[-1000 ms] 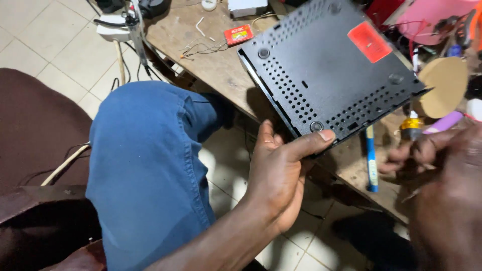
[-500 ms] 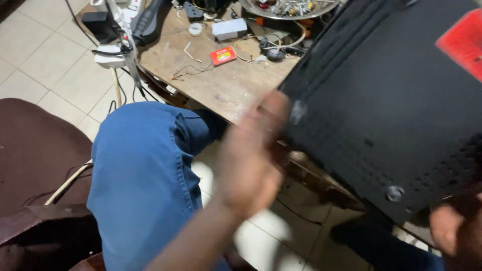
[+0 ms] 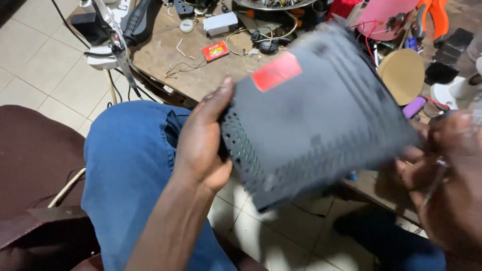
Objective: Cleaning a circuit board and its plastic housing using a toothbrush and a screwdriver at a repair workbench.
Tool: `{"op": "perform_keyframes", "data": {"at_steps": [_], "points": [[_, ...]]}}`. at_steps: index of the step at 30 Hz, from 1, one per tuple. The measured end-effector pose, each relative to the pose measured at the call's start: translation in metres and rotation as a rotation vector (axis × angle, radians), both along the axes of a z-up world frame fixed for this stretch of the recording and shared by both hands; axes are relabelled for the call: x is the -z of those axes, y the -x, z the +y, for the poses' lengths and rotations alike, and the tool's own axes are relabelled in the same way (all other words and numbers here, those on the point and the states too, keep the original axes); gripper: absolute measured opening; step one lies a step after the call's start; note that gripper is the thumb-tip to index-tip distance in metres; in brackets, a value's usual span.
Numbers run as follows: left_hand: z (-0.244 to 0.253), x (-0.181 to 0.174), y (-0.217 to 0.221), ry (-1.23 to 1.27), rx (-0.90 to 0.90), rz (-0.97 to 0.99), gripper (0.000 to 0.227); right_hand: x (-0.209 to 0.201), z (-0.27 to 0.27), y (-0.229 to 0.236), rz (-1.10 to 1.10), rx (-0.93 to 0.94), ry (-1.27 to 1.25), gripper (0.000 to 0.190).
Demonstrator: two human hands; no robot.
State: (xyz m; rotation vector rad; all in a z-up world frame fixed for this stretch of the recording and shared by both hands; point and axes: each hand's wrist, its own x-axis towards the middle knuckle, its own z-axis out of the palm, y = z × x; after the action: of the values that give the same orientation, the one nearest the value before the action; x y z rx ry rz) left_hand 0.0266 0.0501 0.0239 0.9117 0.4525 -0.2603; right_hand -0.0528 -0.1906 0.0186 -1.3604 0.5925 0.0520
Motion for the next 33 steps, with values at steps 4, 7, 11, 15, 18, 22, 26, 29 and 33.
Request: {"op": "perform_keyframes", "data": {"at_steps": [4,7,11,15,18,22,26,29,33], "points": [[-0.008,0.003,-0.007,0.011,-0.312,0.124,0.026,-0.002,0.010,0.000,-0.093,-0.150,0.268,0.027],[-0.014,0.006,-0.002,-0.119,-0.294,0.254,0.037,0.004,0.024,-0.001,-0.030,-0.175,0.251,0.021],[-0.021,0.028,0.001,-0.119,-0.340,0.249,0.033,0.012,0.040,0.002,-0.105,-0.164,0.378,0.034],[-0.028,0.019,0.008,-0.104,-0.336,0.264,0.035,0.015,0.040,0.002,-0.103,-0.188,0.816,0.040],[-0.030,0.026,0.011,-0.080,-0.333,0.268,0.034,0.021,0.039,0.001,-0.101,-0.199,0.998,0.035],[-0.025,0.024,0.018,-0.168,-0.236,0.248,0.038,0.024,0.039,0.002,-0.148,-0.222,1.126,0.041],[-0.016,0.028,0.030,-0.242,-0.157,0.185,0.047,0.035,0.033,0.002,-0.169,-0.219,1.161,0.034],[-0.009,0.033,0.028,-0.327,-0.096,0.194,0.056,0.031,0.035,0.001,-0.139,-0.200,1.171,0.041],[-0.002,0.036,0.025,-0.479,-0.103,-0.025,0.039,0.032,0.037,0.003,-0.355,-0.173,1.198,0.035]]}}
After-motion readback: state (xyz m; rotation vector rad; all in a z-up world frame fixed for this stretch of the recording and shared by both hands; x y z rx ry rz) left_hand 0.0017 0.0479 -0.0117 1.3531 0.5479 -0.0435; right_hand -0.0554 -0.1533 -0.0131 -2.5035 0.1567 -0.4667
